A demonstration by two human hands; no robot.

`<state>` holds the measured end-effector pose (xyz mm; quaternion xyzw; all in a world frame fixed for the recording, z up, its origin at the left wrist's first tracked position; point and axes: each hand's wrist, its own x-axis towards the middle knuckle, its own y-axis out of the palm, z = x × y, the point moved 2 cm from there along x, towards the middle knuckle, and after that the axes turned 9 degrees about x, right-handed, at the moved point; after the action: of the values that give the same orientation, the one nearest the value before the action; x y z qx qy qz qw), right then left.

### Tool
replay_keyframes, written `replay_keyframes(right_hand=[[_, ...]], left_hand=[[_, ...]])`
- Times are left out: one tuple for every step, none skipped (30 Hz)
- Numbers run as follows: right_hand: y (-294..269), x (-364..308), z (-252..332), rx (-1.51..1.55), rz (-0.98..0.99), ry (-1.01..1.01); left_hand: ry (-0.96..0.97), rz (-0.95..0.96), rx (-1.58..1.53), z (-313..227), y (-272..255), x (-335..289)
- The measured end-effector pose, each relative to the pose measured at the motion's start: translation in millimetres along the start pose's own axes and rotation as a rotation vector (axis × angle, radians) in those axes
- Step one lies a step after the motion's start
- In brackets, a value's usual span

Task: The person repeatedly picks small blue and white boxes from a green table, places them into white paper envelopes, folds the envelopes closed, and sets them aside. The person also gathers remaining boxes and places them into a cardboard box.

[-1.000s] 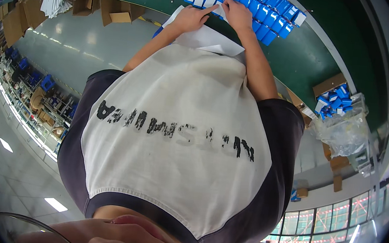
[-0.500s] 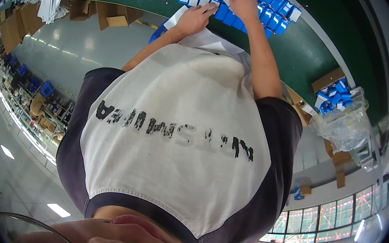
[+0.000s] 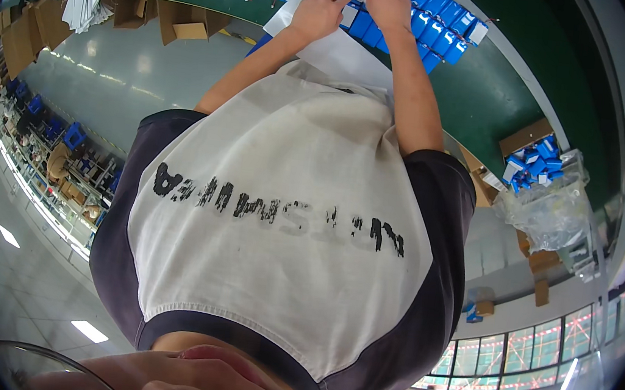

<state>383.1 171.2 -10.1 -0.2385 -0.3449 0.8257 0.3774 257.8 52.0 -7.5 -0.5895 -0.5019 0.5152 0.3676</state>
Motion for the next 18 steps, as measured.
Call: replay_keyframes(right_hand=[[-2,-3,-8,0.034,-0.077,0.001],[-5,-5,-15,0.069,-0.154,0.003],[-11,-7,-16,0.150,-0.134,0.028],[-24,-10,-16,0.230,-0.118,0.052],[-30,-11,-15,0.310,-0.102,0.076],[-32,-14,-16,0.330,-0.053,0.071],[-34,-17,-18,0.349,-0.003,0.066],[-34,-19,-19,0.370,0.048,0.059],[-34,-20,-20,0.329,0.078,0.045],[-32,-19,-20,0.288,0.109,0.029],[-29,-19,-21,0.248,0.142,0.013],[-26,-17,-23,0.215,0.150,-0.014],[-23,-16,-26,0.181,0.159,-0.042],[-21,-14,-28,0.147,0.169,-0.070],[-19,-12,-26,0.139,0.189,-0.067],[-18,-10,-25,0.130,0.210,-0.063],[-16,-7,-24,0.120,0.229,-0.059],[-15,-6,-23,0.112,0.230,-0.080]], left_hand=[[-0.001,0.004,0.009,-2,-3,4],[-0.002,0.009,0.018,-5,-4,7],[0.036,-0.035,0.026,-7,-2,8],[0.077,-0.084,0.036,-8,2,13],[0.118,-0.132,0.046,-8,3,15],[0.138,-0.120,0.045,-10,3,16],[0.156,-0.108,0.045,-10,1,17],[0.173,-0.096,0.045,-9,-1,16],[0.183,-0.109,0.024,-7,-1,16],[0.191,-0.123,0.003,-4,-1,15],[0.196,-0.136,-0.018,-2,-2,14],[0.198,-0.115,-0.033,1,-3,12],[0.198,-0.094,-0.049,2,-4,10],[0.198,-0.073,-0.064,2,-4,9],[0.202,-0.093,-0.079,2,-4,7],[0.206,-0.113,-0.094,2,-4,5],[0.212,-0.133,-0.109,2,-4,4],[0.207,-0.130,-0.103,1,-3,4]])
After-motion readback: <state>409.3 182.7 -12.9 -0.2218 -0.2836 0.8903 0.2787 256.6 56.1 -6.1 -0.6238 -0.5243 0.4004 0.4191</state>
